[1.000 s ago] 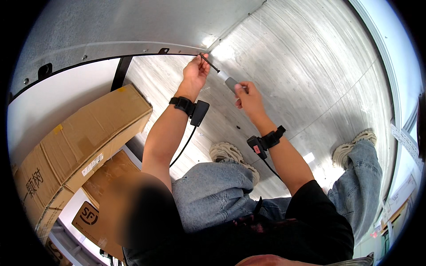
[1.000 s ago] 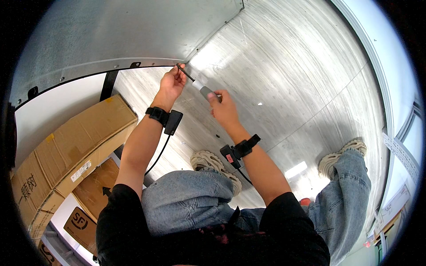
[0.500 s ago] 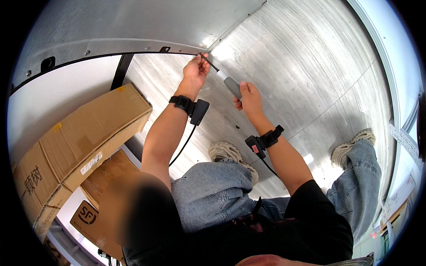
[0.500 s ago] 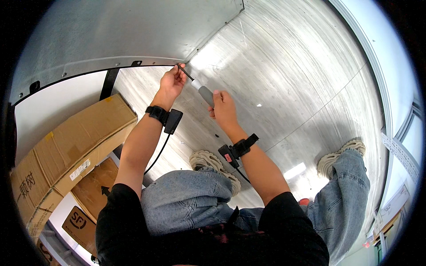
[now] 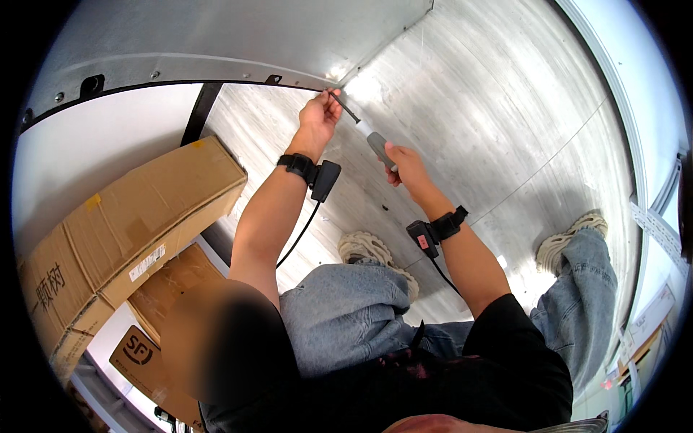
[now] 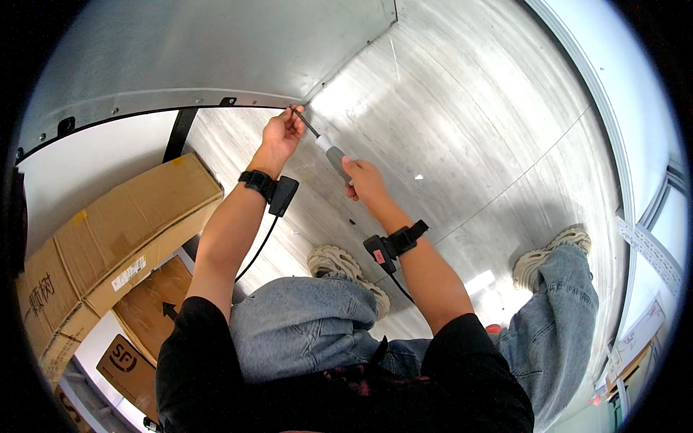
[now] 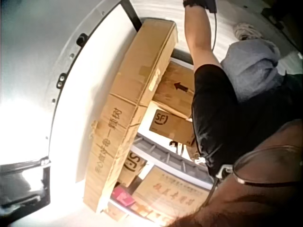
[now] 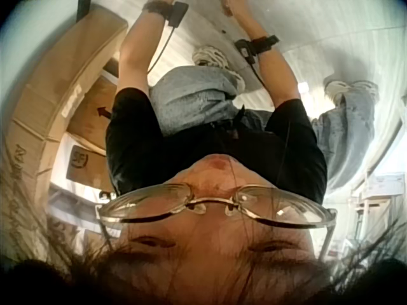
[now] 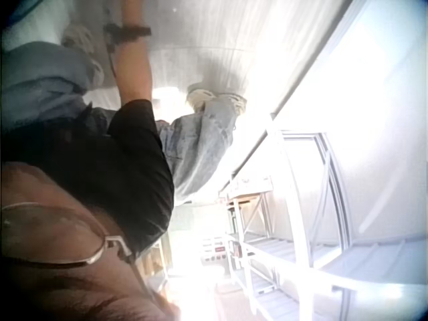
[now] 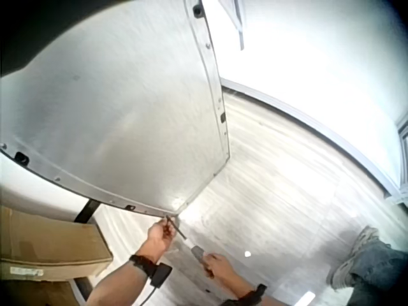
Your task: The person uses a screwdriver to attach screws to a white metal panel and then to a black device. They then wipe the device with a blue cloth.
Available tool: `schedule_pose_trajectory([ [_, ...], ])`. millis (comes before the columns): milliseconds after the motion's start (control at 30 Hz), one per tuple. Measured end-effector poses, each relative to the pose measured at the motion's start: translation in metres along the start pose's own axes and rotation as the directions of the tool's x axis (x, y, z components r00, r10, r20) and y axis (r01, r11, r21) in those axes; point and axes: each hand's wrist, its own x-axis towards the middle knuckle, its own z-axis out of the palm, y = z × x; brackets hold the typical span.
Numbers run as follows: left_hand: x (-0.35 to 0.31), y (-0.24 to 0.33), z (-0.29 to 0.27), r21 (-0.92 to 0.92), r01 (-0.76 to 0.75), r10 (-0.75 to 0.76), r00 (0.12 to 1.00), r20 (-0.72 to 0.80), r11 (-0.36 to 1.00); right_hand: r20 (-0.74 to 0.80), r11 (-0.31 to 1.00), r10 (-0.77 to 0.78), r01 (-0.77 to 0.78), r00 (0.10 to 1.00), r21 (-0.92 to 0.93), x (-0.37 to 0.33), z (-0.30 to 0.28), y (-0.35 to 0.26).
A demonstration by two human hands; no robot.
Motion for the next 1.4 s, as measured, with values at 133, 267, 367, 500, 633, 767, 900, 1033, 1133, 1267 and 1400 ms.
schedule_pose_trajectory([
  [133, 0.004, -0.004, 0.0, 0.082, 0.024, -0.027, 0.999, 0.042, 0.996, -0.022, 0.99, -0.085, 0.082, 0.996, -0.11, -0.007, -0.016, 0.002],
  [267, -0.028, 0.0, 0.073, 0.526, 0.023, -0.143, 0.972, 0.189, 0.85, -0.017, 0.983, -0.176, 0.175, 0.984, -0.061, -0.029, -0.062, -0.027],
  [367, -0.048, 0.008, 0.157, 0.721, -0.19, -0.123, 0.925, 0.358, 0.666, -0.019, 0.939, -0.317, 0.317, 0.948, 0.135, -0.032, -0.102, -0.042],
  [500, -0.074, -0.002, 0.278, 0.682, -0.531, -0.014, 0.784, 0.621, 0.503, -0.187, 0.817, -0.48, 0.514, 0.857, 0.262, -0.075, -0.151, -0.087],
  [633, -0.075, -0.056, 0.412, 0.417, -0.886, 0.186, 0.453, 0.872, 0.201, -0.345, 0.694, -0.583, 0.671, 0.736, 0.259, -0.091, -0.233, -0.105],
  [767, -0.083, -0.108, 0.513, 0.269, -0.963, 0.277, 0.253, 0.927, -0.022, -0.48, 0.667, -0.523, 0.689, 0.704, 0.283, -0.103, -0.283, -0.106],
  [900, -0.059, -0.145, 0.565, 0.358, -0.909, 0.33, 0.277, 0.902, -0.214, -0.556, 0.633, -0.455, 0.692, 0.695, 0.347, -0.112, -0.305, -0.108],
  [1033, -0.046, -0.158, 0.585, 0.365, -0.873, 0.381, 0.233, 0.895, -0.324, -0.557, 0.617, -0.483, 0.714, 0.676, 0.332, -0.111, -0.319, -0.106],
  [1133, -0.044, -0.148, 0.582, 0.444, -0.866, 0.403, 0.331, 0.853, -0.229, -0.544, 0.628, -0.494, 0.711, 0.678, 0.316, -0.111, -0.31, -0.107],
  [1267, -0.034, -0.132, 0.55, 0.498, -0.866, 0.453, 0.459, 0.764, 0.038, -0.53, 0.654, -0.528, 0.716, 0.663, 0.244, -0.095, -0.29, -0.102],
  [1400, -0.061, -0.116, 0.484, 0.326, -0.283, 0.015, 0.775, 0.632, 0.902, -0.507, 0.753, -0.524, 0.65, 0.685, 0.101, -0.087, -0.282, -0.091],
])
